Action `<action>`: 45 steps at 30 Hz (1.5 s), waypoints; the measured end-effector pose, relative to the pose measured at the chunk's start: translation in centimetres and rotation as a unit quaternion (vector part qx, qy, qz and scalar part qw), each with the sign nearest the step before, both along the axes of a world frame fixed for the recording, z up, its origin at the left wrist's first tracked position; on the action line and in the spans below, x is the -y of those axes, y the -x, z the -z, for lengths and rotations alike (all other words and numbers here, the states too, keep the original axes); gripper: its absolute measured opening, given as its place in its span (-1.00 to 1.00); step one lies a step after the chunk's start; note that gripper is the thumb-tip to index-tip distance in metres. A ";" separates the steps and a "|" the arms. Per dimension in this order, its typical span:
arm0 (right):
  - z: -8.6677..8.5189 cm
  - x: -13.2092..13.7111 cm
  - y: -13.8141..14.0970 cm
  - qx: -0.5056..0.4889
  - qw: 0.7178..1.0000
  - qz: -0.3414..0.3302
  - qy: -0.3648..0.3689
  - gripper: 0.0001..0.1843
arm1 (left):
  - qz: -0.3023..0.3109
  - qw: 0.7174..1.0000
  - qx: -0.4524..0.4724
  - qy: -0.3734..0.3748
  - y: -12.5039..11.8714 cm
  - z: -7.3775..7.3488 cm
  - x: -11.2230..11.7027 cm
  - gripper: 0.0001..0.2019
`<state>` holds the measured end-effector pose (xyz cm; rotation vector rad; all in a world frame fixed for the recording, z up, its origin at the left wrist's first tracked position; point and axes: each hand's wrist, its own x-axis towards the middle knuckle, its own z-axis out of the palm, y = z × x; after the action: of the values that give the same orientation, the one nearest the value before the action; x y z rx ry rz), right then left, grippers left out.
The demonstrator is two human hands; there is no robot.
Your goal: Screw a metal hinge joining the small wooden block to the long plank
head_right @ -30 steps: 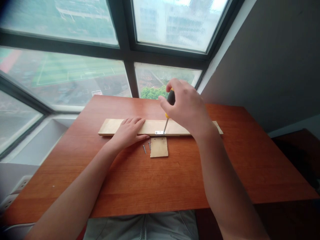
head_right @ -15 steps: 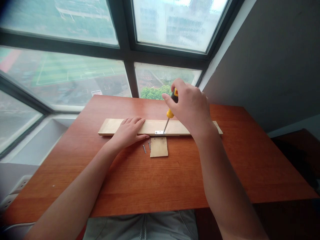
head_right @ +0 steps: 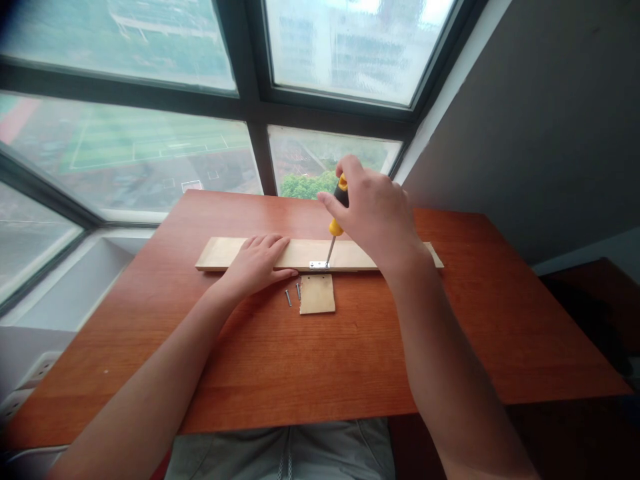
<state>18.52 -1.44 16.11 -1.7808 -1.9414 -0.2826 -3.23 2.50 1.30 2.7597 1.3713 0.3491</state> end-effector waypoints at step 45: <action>0.8 0.5 -1.0 -0.043 0.996 -0.073 -0.033 -0.71 | 0.003 1.000 -0.005 -0.006 0.0 0.1 -0.1 -0.43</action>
<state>19.52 -1.93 15.27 -1.5737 -1.9666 -0.2128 -3.27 2.56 1.19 2.7782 1.3684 0.3455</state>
